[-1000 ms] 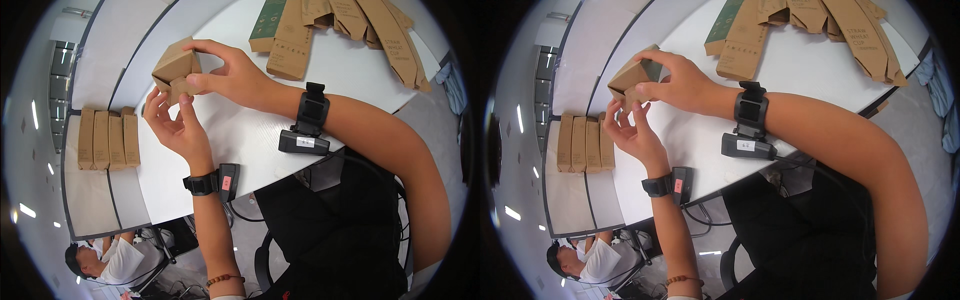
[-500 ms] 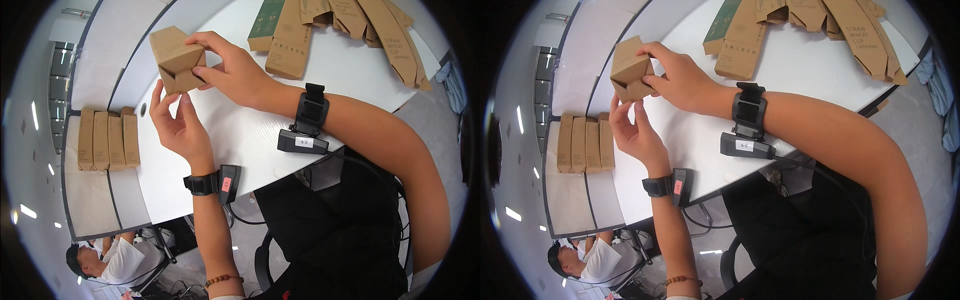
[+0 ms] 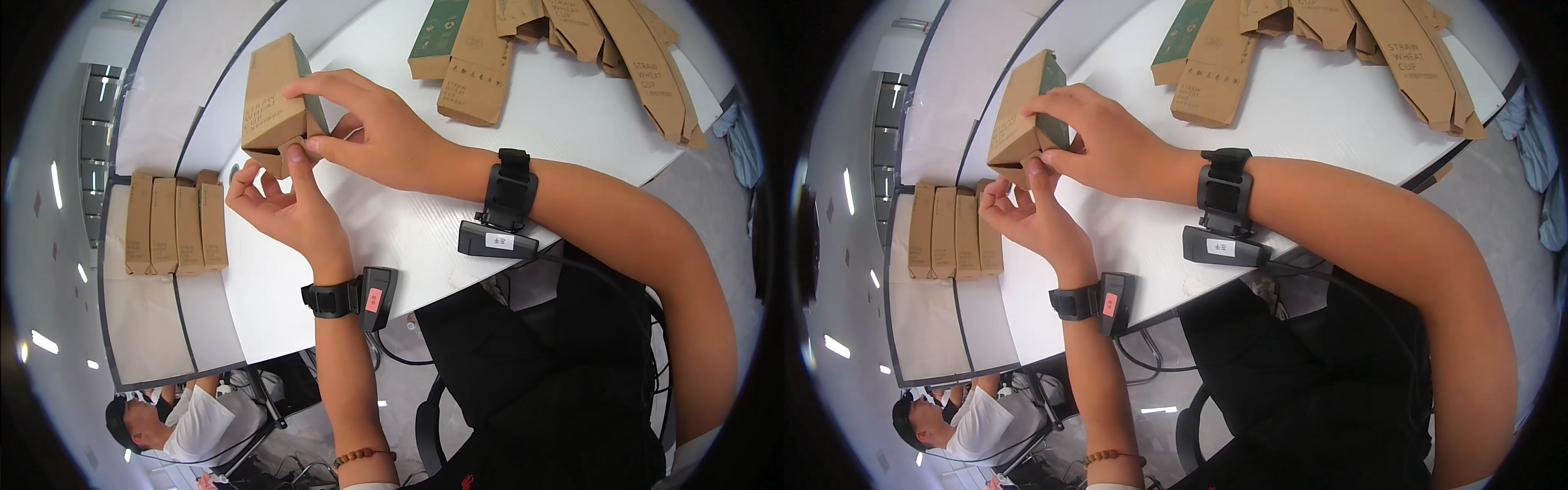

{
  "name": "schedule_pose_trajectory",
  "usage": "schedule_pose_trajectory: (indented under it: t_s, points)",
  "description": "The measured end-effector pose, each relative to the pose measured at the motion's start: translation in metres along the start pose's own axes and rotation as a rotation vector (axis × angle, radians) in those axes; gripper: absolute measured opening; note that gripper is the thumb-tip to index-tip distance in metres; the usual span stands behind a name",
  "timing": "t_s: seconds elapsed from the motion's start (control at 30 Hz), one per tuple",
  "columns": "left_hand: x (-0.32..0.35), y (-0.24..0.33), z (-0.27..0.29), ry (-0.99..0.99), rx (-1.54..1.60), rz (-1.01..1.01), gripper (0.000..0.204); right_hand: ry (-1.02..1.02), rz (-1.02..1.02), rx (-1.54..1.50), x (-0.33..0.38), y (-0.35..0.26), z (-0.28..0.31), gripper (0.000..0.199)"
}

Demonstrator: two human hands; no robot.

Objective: Manually fold and assemble cardboard boxes for packaging.

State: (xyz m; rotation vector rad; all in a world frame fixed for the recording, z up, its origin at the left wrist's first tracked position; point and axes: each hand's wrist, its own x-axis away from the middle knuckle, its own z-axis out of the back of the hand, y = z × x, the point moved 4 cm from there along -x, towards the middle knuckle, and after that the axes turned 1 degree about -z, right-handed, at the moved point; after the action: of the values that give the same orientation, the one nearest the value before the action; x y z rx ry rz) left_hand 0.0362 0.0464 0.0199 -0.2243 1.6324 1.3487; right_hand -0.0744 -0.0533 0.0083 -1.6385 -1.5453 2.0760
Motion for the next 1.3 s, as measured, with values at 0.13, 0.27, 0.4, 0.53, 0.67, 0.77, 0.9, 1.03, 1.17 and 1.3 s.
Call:
schedule_pose_trajectory:
  t_s: [0.13,0.27,0.4,0.53,0.67,0.77,0.9,1.03,1.17,1.3]
  points:
    - [-0.003,-0.006,0.002,-0.026,0.017,0.069,0.043,-0.009,0.045,0.033,0.000,0.002,-0.004,0.054]
    - [-0.001,-0.008,-0.002,-0.014,0.084,0.132,0.043,-0.012,0.028,0.063,0.002,0.009,-0.004,0.055]
    - [-0.001,-0.016,0.004,-0.024,0.050,0.146,0.045,-0.013,0.032,0.105,0.003,0.010,-0.005,0.055]
    - [-0.001,-0.018,0.006,-0.026,-0.001,0.150,0.046,-0.019,-0.009,0.066,0.004,0.009,-0.004,0.055]
    - [0.003,-0.018,0.002,-0.018,0.048,0.223,0.046,-0.030,-0.017,0.106,0.005,0.015,-0.004,0.056]
    - [0.003,-0.019,0.003,-0.001,0.061,0.272,0.044,-0.041,-0.034,0.086,0.006,0.017,-0.008,0.056]
    - [0.003,-0.018,0.000,-0.026,0.090,0.269,0.045,-0.034,-0.035,0.103,0.005,0.016,-0.005,0.056]
    - [0.003,-0.010,-0.008,-0.113,0.120,0.234,0.058,-0.048,-0.128,0.034,0.006,0.015,0.000,0.061]
    - [0.001,0.004,-0.011,-0.231,-0.068,0.062,0.074,-0.193,-0.228,-0.016,0.005,0.016,-0.005,0.067]
    - [-0.013,-0.016,0.007,-0.113,-0.326,0.001,0.079,-0.291,-0.210,0.051,0.006,0.022,-0.011,0.068]
